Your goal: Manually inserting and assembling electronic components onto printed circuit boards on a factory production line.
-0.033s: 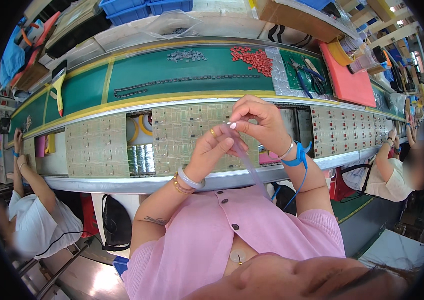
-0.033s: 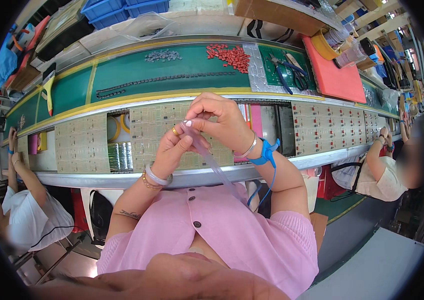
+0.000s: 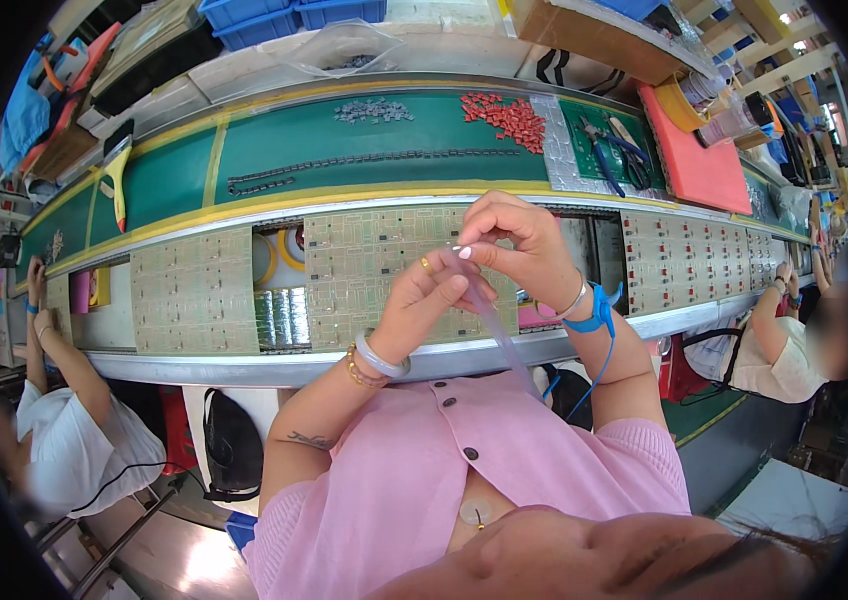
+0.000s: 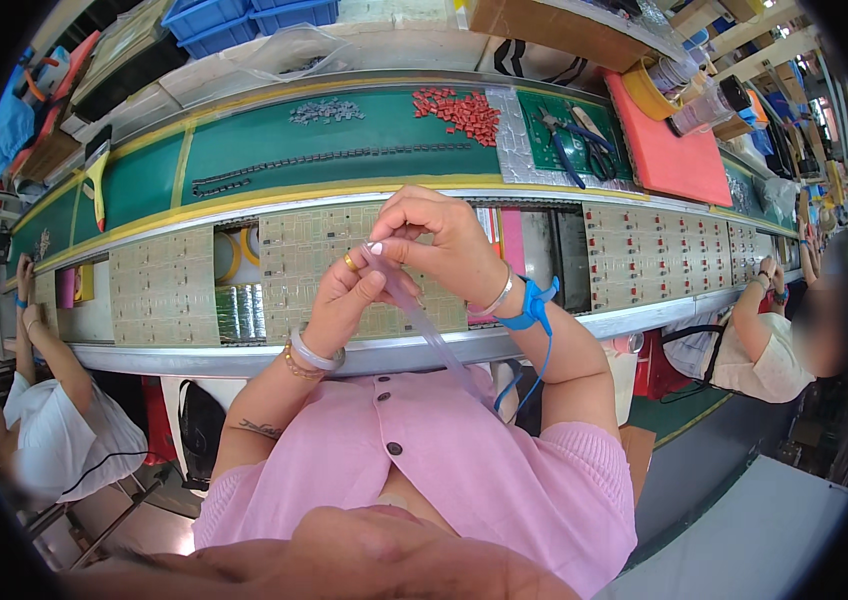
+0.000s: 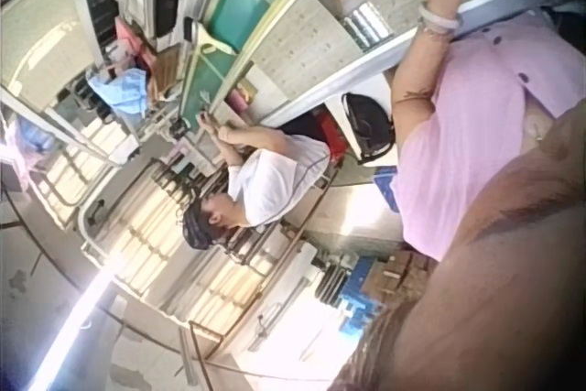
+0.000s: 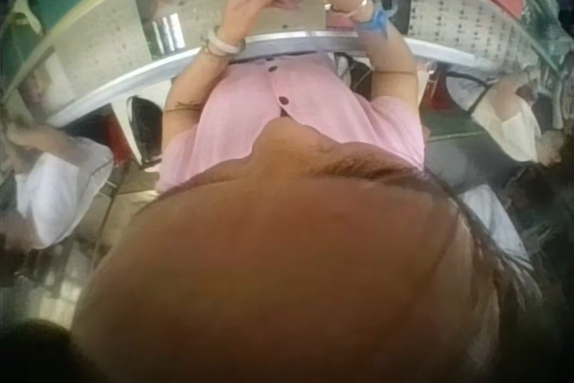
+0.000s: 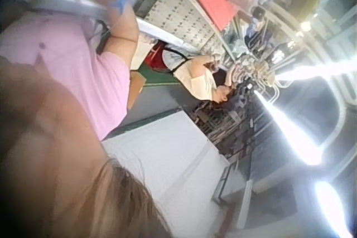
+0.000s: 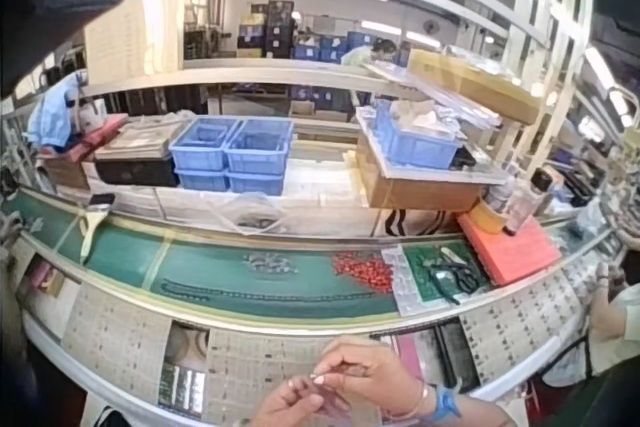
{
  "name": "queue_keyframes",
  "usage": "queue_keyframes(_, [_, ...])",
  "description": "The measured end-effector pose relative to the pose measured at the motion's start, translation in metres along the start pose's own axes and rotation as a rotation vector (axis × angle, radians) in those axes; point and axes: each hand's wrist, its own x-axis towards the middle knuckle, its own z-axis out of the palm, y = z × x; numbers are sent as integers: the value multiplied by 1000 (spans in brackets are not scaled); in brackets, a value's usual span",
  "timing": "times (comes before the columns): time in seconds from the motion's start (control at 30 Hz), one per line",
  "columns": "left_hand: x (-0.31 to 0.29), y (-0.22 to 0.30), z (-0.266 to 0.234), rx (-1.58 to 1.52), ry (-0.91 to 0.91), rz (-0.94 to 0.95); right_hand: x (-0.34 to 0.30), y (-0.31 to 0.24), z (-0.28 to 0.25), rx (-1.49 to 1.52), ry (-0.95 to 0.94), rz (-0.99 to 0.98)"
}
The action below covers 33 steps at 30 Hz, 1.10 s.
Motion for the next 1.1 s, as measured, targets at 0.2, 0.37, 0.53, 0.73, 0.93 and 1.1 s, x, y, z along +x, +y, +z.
queue_keyframes(0.2, [0,1,0,15,5,10,0,1,-2,12,-29,42])
queue_keyframes(0.37, [1,2,0,36,-3,14,-1,5,-3,51,-55,101])
queue_keyframes(0.53, [-1,3,1,80,-35,15,4,11,-7,369,-188,326])
queue_keyframes(0.73, [-1,1,3,95,-66,13,3,23,-7,626,-395,473])
queue_keyframes(0.93, [-1,3,4,74,-85,28,1,33,-7,892,-485,461])
queue_keyframes(1.1, [-1,5,5,108,-90,30,-2,38,-7,843,-458,479])
